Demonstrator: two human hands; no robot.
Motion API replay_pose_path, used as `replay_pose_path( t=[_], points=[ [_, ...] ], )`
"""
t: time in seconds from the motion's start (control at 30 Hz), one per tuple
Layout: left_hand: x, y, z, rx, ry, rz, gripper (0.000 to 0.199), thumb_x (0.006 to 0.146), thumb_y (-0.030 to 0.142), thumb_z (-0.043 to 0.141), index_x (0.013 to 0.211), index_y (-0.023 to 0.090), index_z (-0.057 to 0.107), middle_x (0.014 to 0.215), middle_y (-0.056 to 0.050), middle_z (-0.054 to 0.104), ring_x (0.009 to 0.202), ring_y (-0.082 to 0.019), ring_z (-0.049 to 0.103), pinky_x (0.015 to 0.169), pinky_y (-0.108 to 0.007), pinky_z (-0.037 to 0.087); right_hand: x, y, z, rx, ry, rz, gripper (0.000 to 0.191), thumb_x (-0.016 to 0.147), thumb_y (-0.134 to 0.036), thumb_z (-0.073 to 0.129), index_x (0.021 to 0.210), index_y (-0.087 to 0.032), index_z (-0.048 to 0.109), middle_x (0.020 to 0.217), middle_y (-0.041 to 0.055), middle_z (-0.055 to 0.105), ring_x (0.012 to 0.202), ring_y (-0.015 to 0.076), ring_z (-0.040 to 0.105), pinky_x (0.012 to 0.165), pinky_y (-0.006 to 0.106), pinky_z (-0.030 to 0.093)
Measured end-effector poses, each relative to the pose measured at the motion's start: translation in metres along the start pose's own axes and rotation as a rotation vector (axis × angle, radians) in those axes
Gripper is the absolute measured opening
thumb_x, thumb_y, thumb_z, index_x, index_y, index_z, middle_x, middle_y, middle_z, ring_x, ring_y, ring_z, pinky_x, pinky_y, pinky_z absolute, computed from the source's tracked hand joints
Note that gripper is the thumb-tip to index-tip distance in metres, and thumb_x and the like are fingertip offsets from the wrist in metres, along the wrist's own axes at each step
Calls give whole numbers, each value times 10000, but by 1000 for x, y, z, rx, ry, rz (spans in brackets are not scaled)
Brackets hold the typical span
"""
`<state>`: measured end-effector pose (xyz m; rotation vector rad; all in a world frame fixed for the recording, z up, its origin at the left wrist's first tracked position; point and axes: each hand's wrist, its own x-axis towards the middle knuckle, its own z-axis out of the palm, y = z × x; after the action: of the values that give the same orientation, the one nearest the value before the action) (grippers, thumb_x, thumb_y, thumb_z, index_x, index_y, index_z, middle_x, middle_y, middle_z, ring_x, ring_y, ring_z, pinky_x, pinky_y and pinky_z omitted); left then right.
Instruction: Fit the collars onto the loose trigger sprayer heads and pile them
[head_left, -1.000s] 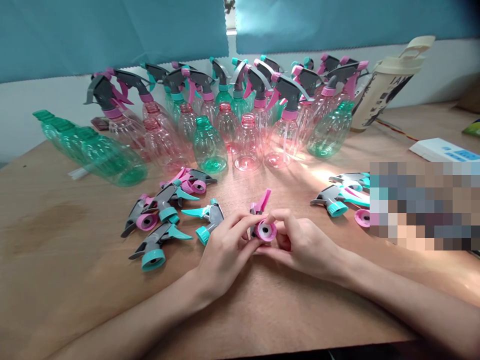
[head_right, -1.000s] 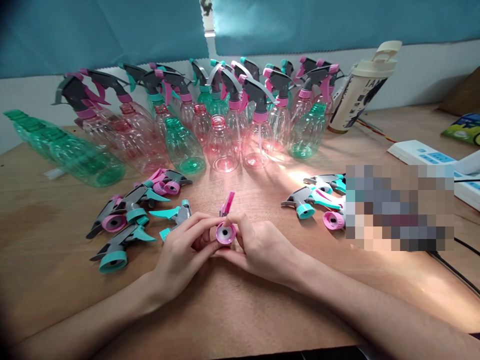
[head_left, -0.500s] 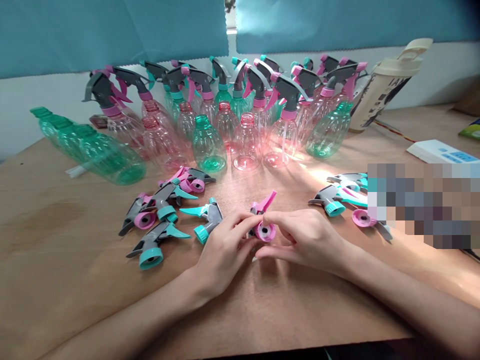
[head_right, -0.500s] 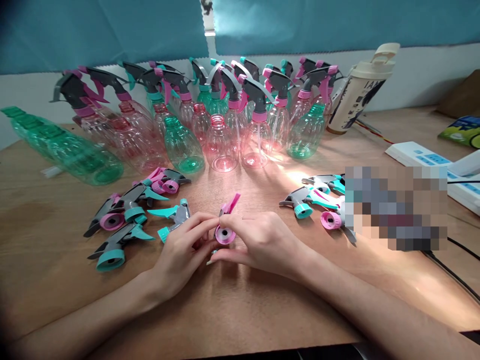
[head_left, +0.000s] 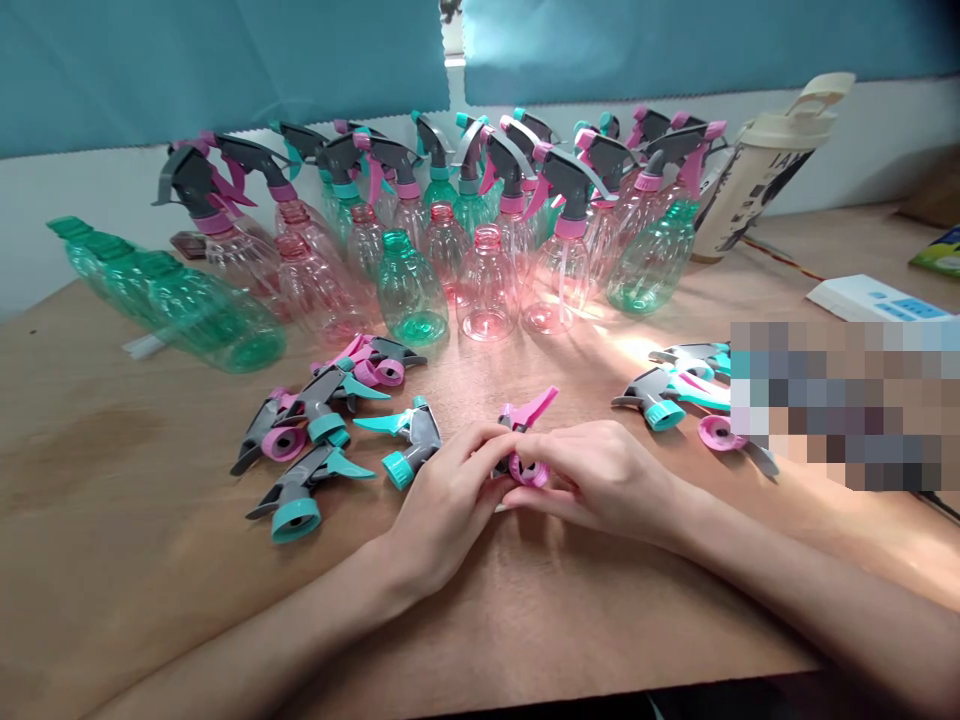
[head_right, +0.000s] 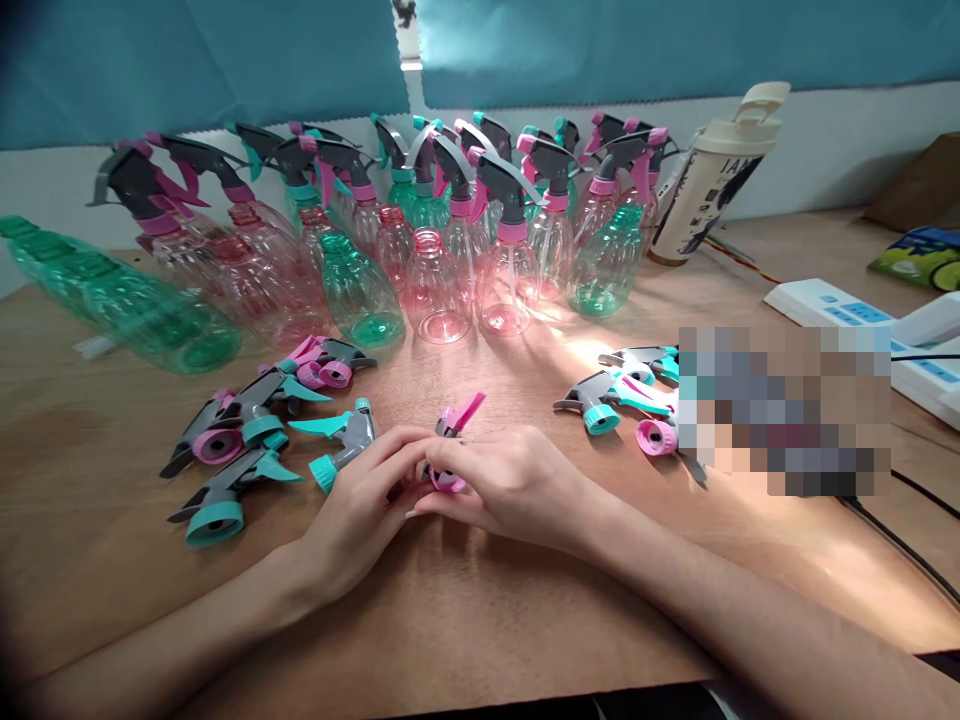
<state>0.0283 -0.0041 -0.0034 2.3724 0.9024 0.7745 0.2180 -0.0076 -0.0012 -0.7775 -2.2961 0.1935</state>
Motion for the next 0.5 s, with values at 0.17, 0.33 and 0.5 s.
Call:
replay_pose_path(
  t=[0.17, 0.33, 0.5],
  points=[
    [1, 0, -1, -28, -22, -22, 296, 886, 87, 536, 1149, 221, 507, 1079, -29, 560, 975, -153, 572, 837, -243, 477, 2, 0, -1, 16, 0, -42, 222, 918, -336, 524, 801, -157, 585, 650, -1, 627, 542, 99, 550, 498, 227, 348],
    [2, 0, 0, -40, -36, 13, 215, 916, 198, 521, 1130, 208, 504, 1062, -42, 567, 953, -166, 577, 839, -264, 476, 5, -2, -1, 25, -56, -31, 310, 954, -318, 449, 715, -152, 554, 612, -2, 566, 518, 93, 484, 485, 233, 314],
    [2, 0, 0, -29, -24, 21, 180, 942, 211, 467, 1117, 185, 500, 1070, -52, 567, 968, -168, 569, 846, -261, 466, 4, -2, 3, -13, -62, -26, 370, 978, -263, 364, 659, -163, 525, 573, -11, 482, 498, 95, 394, 463, 234, 285]
  ],
)
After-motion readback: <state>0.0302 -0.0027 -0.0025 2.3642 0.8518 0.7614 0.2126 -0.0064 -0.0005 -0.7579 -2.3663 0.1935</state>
